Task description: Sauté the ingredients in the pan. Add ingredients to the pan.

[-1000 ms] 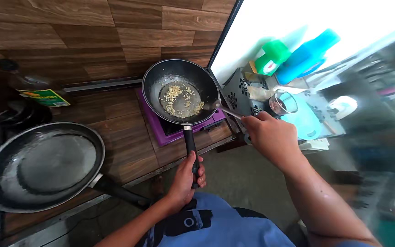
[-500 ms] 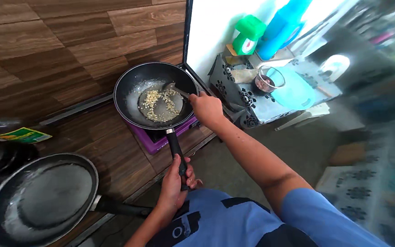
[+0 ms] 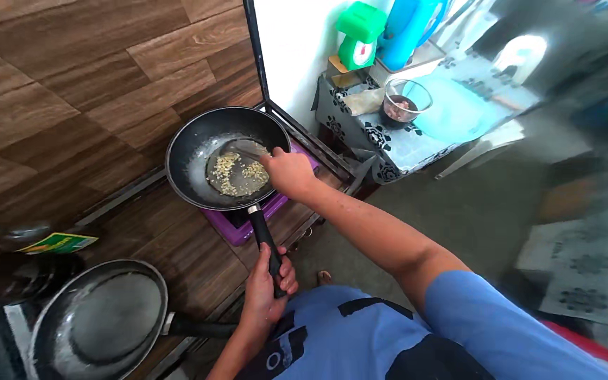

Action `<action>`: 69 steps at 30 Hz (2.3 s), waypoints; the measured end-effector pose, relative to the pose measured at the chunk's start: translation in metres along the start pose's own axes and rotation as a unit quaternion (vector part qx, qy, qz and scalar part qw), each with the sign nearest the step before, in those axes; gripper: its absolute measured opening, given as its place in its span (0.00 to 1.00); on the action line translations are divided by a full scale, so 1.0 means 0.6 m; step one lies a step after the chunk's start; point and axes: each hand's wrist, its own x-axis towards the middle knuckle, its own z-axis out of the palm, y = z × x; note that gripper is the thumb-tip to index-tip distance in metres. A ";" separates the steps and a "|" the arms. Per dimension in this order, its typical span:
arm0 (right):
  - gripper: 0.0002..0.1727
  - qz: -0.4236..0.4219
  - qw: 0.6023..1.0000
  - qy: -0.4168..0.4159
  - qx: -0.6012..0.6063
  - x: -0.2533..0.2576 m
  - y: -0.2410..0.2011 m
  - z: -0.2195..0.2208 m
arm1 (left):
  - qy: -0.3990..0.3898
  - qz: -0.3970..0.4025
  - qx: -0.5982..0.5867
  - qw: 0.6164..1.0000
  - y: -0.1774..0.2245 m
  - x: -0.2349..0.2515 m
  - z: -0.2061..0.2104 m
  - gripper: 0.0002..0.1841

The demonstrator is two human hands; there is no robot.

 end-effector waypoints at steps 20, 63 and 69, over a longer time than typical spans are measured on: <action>0.16 -0.123 0.989 0.003 -0.078 -0.048 0.018 0.000 | -0.006 -0.028 0.024 0.999 0.022 -0.012 -0.017 0.26; 0.16 0.178 0.981 0.059 -0.047 -0.148 -0.102 -0.038 | -0.056 -0.076 0.137 0.986 0.117 -0.054 -0.133 0.24; 0.17 0.195 0.979 0.049 -0.020 -0.010 -0.108 -0.007 | -0.049 -0.067 0.133 0.988 0.109 -0.052 -0.128 0.23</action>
